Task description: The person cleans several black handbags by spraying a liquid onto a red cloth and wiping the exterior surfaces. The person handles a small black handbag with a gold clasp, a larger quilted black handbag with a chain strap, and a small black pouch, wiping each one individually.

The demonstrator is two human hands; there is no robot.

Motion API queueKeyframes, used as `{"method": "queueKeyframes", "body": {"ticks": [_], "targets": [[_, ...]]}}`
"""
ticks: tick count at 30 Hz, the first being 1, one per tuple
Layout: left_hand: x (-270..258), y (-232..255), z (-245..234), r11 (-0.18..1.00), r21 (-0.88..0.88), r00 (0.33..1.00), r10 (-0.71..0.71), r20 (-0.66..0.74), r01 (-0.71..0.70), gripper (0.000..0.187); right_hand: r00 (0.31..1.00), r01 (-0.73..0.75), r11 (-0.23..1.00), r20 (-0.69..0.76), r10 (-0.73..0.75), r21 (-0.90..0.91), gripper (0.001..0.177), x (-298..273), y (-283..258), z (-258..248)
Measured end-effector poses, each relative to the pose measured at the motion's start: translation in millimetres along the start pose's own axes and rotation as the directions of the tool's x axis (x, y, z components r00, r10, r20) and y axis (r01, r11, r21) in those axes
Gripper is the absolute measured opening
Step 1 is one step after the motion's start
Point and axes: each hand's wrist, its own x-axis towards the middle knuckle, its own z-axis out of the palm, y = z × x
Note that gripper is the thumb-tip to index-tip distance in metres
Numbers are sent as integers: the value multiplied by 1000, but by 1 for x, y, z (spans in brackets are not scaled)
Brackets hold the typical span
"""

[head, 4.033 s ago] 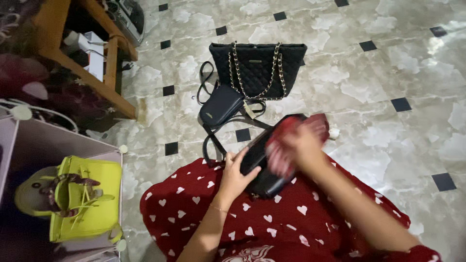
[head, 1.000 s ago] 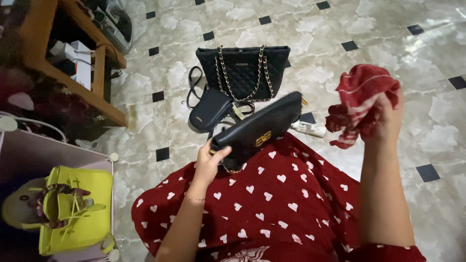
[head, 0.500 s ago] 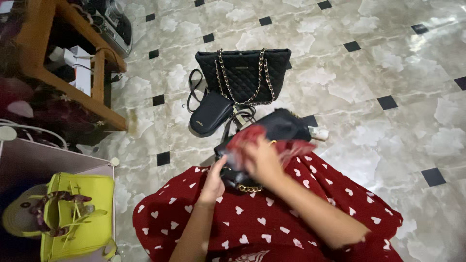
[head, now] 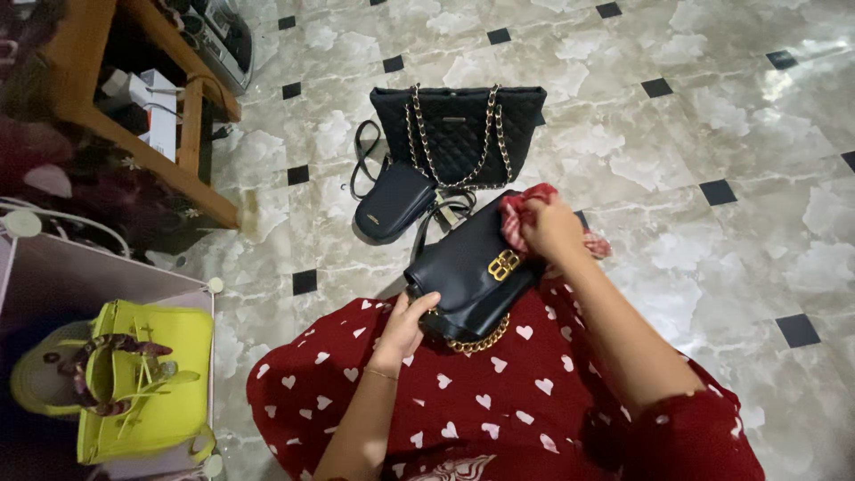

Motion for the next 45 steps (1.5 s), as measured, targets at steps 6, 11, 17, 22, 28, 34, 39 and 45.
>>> {"method": "queueKeyframes", "body": {"ticks": [6,11,17,22,28,34,39,45], "targets": [[11,-19,-4,895,-435,995,-79,63,99,65,944,293,926,80,-320,239,40,-119,-122,-19],[0,-29,3,909,-415,998,-11,55,33,57,865,408,815,112,-490,412,47,-127,-95,-47],[0,-13,6,964,-265,995,53,79,-30,57,966,182,983,179,-186,37,30,-79,-6,-52],[6,-19,3,937,-348,990,67,125,-19,54,973,107,994,208,-100,-23,25,-106,-53,-38],[8,-27,-19,970,-243,991,55,119,-24,57,886,435,873,65,-458,222,35,-131,-112,-31],[5,-26,-8,991,-127,999,40,30,-36,66,979,196,979,-48,-199,-60,27,-73,-77,-19],[4,-20,-6,990,-122,996,72,43,-66,70,950,311,950,32,-311,26,32,-129,-96,-22],[-6,1,24,989,0,984,146,101,-146,74,995,94,972,29,-90,-217,28,-99,-83,-32]]}}
